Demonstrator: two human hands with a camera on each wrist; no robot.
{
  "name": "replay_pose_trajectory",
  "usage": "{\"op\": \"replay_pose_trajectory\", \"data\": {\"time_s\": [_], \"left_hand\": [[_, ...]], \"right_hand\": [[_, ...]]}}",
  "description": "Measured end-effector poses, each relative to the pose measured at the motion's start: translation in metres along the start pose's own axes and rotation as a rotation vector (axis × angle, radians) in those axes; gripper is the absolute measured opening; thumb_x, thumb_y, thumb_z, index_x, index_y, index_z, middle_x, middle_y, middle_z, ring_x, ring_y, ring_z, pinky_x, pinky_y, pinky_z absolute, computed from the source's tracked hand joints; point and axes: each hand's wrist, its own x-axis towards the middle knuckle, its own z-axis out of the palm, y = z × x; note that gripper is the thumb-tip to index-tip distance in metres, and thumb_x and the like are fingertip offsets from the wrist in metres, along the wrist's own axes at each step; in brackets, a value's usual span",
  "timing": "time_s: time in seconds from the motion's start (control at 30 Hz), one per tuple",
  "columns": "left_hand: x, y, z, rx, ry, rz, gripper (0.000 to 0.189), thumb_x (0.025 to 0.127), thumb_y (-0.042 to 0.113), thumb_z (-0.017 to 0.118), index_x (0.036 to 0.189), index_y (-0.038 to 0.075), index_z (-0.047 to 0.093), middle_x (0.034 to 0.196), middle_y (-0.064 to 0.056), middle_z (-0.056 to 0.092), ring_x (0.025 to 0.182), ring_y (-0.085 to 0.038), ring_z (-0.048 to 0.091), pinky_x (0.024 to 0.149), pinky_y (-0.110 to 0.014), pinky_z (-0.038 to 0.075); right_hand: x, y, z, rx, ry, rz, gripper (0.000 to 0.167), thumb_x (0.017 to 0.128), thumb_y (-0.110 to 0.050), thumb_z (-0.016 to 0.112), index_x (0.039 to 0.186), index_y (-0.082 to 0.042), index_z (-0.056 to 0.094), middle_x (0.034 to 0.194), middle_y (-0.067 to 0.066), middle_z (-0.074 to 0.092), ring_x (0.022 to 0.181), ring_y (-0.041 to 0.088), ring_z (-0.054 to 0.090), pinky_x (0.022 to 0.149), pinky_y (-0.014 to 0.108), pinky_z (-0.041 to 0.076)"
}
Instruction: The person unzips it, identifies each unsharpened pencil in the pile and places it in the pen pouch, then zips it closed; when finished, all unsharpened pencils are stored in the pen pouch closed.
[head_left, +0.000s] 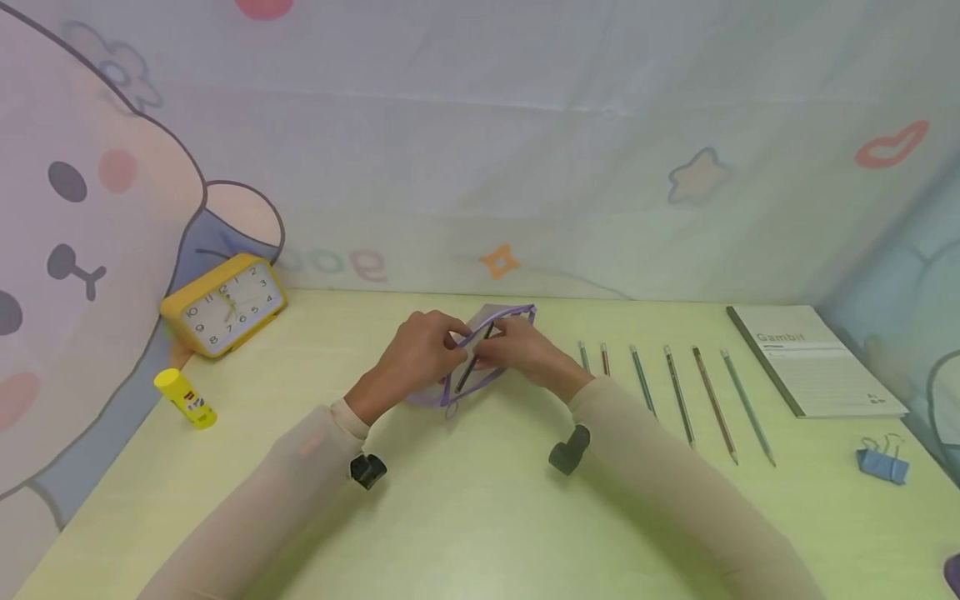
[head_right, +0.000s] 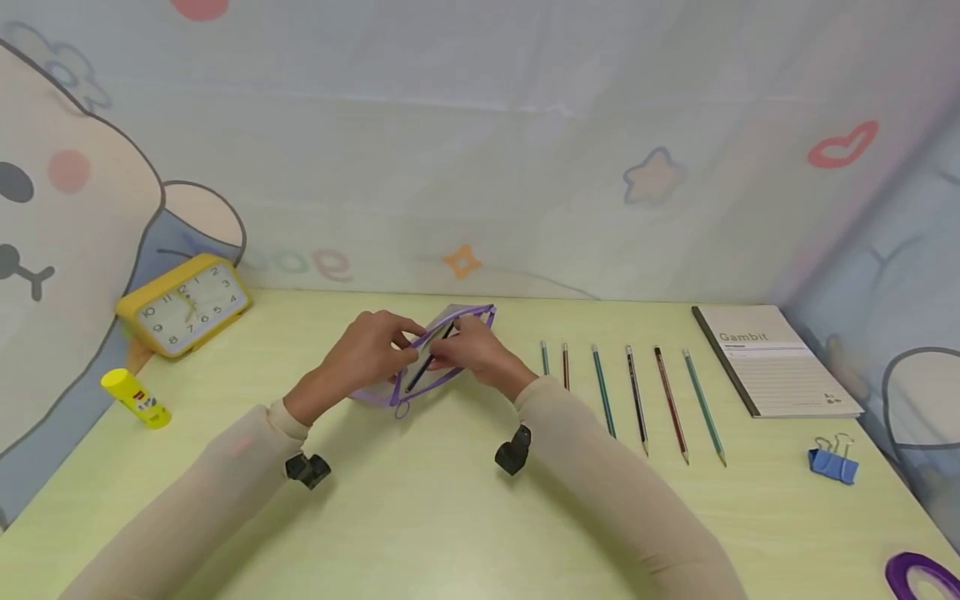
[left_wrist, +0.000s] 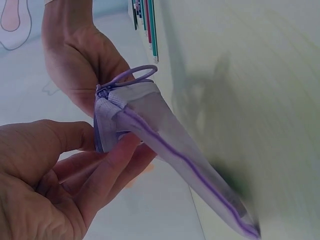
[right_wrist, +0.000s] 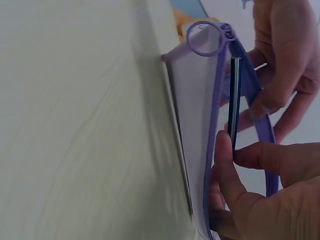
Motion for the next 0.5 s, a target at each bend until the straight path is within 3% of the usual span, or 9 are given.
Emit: {"op": "replay_pose_trajectory", "data": {"time_s": [0.1, 0.3, 0.43, 0.5], "left_hand": [[0.0, 0.0, 0.0, -0.004, 0.001, 0.009, 0.034, 0.092, 0.008, 0.064, 0.125, 0.002, 0.071, 0.096, -0.016, 0.079, 0.053, -0.012, 0.069, 0.05, -0.024, 0.054], [0.0, 0.0, 0.001, 0.004, 0.012, 0.032, 0.033, 0.093, 0.012, 0.067, 0.123, 0.002, 0.072, 0.095, -0.016, 0.079, 0.059, -0.012, 0.071, 0.051, -0.021, 0.051], [0.001, 0.0, 0.001, 0.013, 0.011, 0.018, 0.033, 0.091, 0.01, 0.066, 0.123, 0.002, 0.072, 0.096, -0.016, 0.079, 0.064, -0.015, 0.073, 0.05, -0.02, 0.049], [0.001, 0.001, 0.0, 0.013, 0.013, 0.012, 0.033, 0.09, 0.007, 0.065, 0.123, 0.002, 0.072, 0.096, -0.017, 0.079, 0.067, -0.017, 0.074, 0.051, -0.02, 0.049]], "right_hand": [[0.004, -0.001, 0.007, -0.01, 0.058, 0.028, 0.034, 0.091, -0.005, 0.062, 0.122, 0.009, 0.057, 0.099, 0.014, 0.072, 0.084, 0.017, 0.073, 0.088, 0.035, 0.06], [0.004, -0.004, 0.014, -0.041, 0.093, 0.074, 0.038, 0.091, -0.006, 0.064, 0.123, 0.012, 0.057, 0.095, 0.018, 0.076, 0.082, 0.019, 0.076, 0.077, 0.026, 0.059], [-0.008, -0.01, 0.007, -0.079, 0.074, 0.06, 0.06, 0.091, -0.006, 0.062, 0.143, 0.017, 0.041, 0.113, 0.024, 0.072, 0.093, 0.024, 0.077, 0.087, 0.03, 0.059], [-0.017, -0.014, 0.0, -0.085, 0.045, 0.028, 0.049, 0.092, -0.006, 0.06, 0.132, 0.018, 0.045, 0.117, 0.024, 0.067, 0.098, 0.028, 0.076, 0.094, 0.037, 0.058]]}}
